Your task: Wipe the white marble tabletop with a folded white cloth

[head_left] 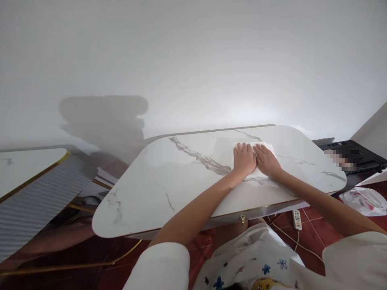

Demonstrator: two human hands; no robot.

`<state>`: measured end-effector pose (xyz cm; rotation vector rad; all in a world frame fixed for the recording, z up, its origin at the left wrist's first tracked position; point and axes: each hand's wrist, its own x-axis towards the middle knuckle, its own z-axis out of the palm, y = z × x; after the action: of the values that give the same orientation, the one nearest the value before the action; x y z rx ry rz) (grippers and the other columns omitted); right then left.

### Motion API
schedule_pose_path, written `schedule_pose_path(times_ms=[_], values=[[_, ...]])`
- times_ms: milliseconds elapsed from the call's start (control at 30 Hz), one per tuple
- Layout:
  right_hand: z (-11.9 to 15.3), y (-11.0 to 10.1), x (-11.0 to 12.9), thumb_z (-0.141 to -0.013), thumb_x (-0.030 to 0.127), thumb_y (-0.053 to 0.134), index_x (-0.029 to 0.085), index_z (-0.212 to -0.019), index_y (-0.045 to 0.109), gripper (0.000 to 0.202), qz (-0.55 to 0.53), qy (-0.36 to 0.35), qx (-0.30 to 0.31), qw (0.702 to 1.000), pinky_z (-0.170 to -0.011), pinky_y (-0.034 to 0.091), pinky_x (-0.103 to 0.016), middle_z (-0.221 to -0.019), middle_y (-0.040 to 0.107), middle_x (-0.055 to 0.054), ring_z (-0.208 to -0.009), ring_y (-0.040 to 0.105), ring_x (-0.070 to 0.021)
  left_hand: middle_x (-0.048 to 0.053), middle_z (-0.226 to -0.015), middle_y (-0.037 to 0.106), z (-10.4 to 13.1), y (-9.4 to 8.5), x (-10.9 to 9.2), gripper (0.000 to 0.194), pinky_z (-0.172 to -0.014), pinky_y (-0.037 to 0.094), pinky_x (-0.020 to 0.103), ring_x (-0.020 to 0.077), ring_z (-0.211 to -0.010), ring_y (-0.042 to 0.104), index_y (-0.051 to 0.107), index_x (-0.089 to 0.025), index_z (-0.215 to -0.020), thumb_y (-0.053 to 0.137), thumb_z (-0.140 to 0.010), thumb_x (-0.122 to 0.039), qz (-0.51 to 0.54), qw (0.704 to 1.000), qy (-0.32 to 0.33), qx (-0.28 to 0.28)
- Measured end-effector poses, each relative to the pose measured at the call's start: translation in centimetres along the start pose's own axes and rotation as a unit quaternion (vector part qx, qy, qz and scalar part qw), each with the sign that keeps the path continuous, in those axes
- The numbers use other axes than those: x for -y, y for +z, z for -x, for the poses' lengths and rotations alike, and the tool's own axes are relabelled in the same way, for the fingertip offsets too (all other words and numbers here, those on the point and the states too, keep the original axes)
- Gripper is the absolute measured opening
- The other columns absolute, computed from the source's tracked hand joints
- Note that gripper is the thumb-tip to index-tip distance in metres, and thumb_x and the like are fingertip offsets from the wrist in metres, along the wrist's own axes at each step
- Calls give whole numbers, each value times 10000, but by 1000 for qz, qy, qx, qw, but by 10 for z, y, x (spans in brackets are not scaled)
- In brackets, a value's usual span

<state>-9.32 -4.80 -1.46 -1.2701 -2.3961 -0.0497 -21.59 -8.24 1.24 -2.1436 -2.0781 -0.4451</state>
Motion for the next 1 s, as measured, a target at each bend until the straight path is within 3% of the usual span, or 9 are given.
schedule_pose_path(times_ms=[267, 500, 700, 1000], values=[[57, -19, 24, -965, 241, 255, 66, -1410, 443, 514, -11, -14, 15, 1000, -1090, 363, -499, -1482, 428, -164, -1398, 331, -315, 182, -1470, 418, 59, -24, -15, 504, -1109, 298, 500, 368, -1383, 320, 389, -46, -1407, 312, -960, -265, -26, 999, 18, 25], [105, -32, 22, -982, 270, 242, 126, -1441, 413, 510, -31, -9, -16, 999, -1109, 354, -505, -1495, 414, -144, -1424, 285, -272, 177, -1480, 412, 91, -27, -38, 509, -1120, 304, 521, 360, -1401, 300, 384, -72, -1415, 348, -948, -271, 10, 999, 40, 21], [116, -42, 4, -986, 284, 241, 141, -1470, 370, 521, -36, 0, -10, 999, -1120, 341, -518, -1511, 390, -131, -1433, 266, -256, 177, -1479, 410, 85, -20, -54, 501, -1126, 295, 527, 365, -1403, 296, 387, -75, -1404, 347, -950, -283, 41, 996, 72, 14], [84, -38, -22, -954, 241, 249, 82, -1412, 444, 523, -13, 24, 9, 1000, -1094, 368, -511, -1479, 433, -160, -1412, 312, -280, 183, -1451, 433, 50, -10, -58, 479, -1138, 259, 519, 370, -1384, 315, 419, -49, -1368, 358, -941, -257, 48, 996, 72, 11]])
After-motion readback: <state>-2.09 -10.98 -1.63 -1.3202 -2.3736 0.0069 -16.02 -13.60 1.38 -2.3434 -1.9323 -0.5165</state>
